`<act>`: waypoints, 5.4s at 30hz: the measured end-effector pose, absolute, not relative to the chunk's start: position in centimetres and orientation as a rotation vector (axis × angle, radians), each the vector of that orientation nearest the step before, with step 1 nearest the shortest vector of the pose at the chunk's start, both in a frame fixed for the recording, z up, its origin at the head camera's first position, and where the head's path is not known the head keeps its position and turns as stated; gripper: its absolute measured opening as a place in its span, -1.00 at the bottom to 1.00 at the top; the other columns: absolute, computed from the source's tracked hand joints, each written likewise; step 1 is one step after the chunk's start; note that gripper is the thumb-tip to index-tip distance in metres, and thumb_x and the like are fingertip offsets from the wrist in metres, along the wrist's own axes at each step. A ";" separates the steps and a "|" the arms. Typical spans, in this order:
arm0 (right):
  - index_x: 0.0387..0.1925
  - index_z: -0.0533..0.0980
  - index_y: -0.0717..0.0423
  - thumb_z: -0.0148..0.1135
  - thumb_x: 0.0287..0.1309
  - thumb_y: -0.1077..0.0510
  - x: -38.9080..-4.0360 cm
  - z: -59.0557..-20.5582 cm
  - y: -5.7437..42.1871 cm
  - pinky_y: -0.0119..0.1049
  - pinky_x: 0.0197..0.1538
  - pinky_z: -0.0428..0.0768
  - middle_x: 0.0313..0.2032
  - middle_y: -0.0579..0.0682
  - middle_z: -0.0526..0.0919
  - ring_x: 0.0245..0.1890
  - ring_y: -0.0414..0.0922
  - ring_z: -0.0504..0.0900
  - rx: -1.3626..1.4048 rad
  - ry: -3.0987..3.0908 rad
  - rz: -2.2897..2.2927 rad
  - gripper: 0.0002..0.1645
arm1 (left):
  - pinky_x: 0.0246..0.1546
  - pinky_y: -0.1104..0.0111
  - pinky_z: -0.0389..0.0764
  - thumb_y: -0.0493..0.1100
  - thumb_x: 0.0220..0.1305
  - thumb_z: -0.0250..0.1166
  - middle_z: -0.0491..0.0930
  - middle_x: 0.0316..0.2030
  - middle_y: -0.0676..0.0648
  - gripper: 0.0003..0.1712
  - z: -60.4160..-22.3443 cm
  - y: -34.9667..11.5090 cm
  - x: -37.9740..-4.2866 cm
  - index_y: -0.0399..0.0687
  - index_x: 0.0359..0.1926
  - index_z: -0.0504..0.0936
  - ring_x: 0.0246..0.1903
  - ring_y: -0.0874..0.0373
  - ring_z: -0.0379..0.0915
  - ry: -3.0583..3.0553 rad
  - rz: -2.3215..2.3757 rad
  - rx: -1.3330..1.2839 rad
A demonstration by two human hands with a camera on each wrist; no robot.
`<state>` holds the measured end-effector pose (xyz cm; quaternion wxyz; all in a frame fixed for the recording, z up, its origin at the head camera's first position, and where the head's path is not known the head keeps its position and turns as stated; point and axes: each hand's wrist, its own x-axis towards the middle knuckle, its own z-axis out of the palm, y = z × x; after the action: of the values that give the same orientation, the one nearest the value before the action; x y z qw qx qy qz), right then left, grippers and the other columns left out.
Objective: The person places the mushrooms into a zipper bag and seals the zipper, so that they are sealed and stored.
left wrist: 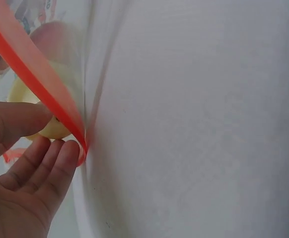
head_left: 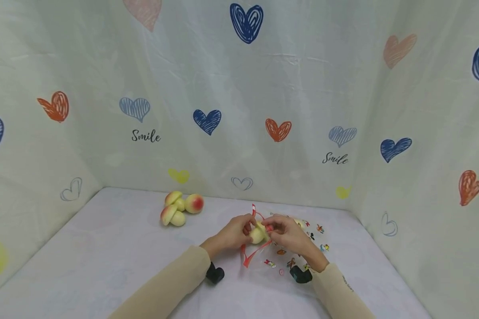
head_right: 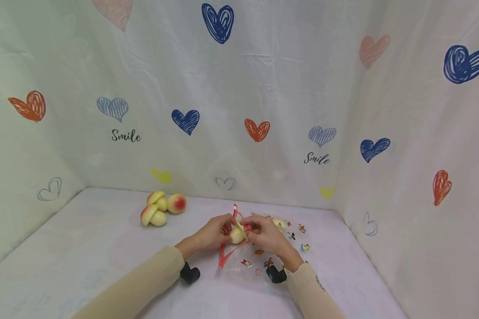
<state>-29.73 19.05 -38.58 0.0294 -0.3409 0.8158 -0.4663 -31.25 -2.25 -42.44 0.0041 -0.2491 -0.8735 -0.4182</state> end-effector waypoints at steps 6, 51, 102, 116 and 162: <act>0.00 0.55 0.26 0.11 0.07 0.49 -30.6 -39.6 19.5 -0.36 -0.11 0.54 -0.04 0.14 0.57 -0.17 -0.09 0.51 -1.057 2.530 -1.440 -0.58 | -0.29 0.43 0.52 -0.45 0.00 0.38 0.51 -0.36 -0.07 -0.57 -42.6 -2.0 -31.7 -0.11 -0.09 0.50 -0.33 0.12 0.48 -2.720 -1.327 -0.810; -0.08 0.57 0.25 0.12 0.10 0.49 -28.5 -37.2 18.7 -0.33 -0.09 0.51 -0.19 0.32 0.57 -0.25 -0.08 0.50 -1.074 2.570 -1.419 -0.66 | -0.31 0.43 0.55 -0.32 0.11 0.37 0.54 -0.23 -0.09 -0.57 -42.1 -4.6 -30.4 -0.14 0.03 0.52 -0.34 0.19 0.46 -2.739 -1.325 -0.749; 0.15 0.50 -0.01 0.19 0.17 0.27 -30.4 -39.8 19.4 -0.39 -0.38 0.51 -0.29 -0.12 0.49 -0.32 -0.16 0.43 -0.961 2.854 -0.875 -0.52 | -0.28 0.40 0.60 -0.39 0.06 0.37 0.49 -0.31 -0.02 -0.62 -41.0 -16.6 -26.0 -0.22 -0.06 0.53 -0.34 0.15 0.48 -2.544 -1.289 -0.704; 0.11 0.47 0.09 0.54 -0.15 0.07 -30.0 -39.3 18.5 -0.17 -0.04 0.57 0.06 0.03 0.50 -0.10 -0.09 0.45 -0.613 3.066 -0.928 -0.28 | -0.25 0.30 0.60 -0.38 0.06 0.38 0.50 -0.32 -0.07 -0.63 -40.9 -18.7 -26.0 -0.26 -0.06 0.54 -0.33 0.09 0.50 -2.551 -1.208 -0.629; 0.23 0.35 0.02 0.55 -0.16 0.13 -30.4 -39.9 18.9 -0.42 -0.33 0.44 -0.33 -0.16 0.37 -0.31 -0.17 0.38 -0.987 2.905 -1.069 -0.14 | -0.10 0.06 0.55 -0.35 0.02 0.41 0.41 0.03 -0.40 -0.29 -41.4 -24.5 -29.4 -0.37 0.23 0.38 -0.02 -0.28 0.41 -2.699 -1.118 -0.433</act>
<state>-30.35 18.92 -39.94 -0.0535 -0.3034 0.8928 -0.3286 -29.37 -24.53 -41.39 0.0938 -0.1460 -0.9098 -0.3769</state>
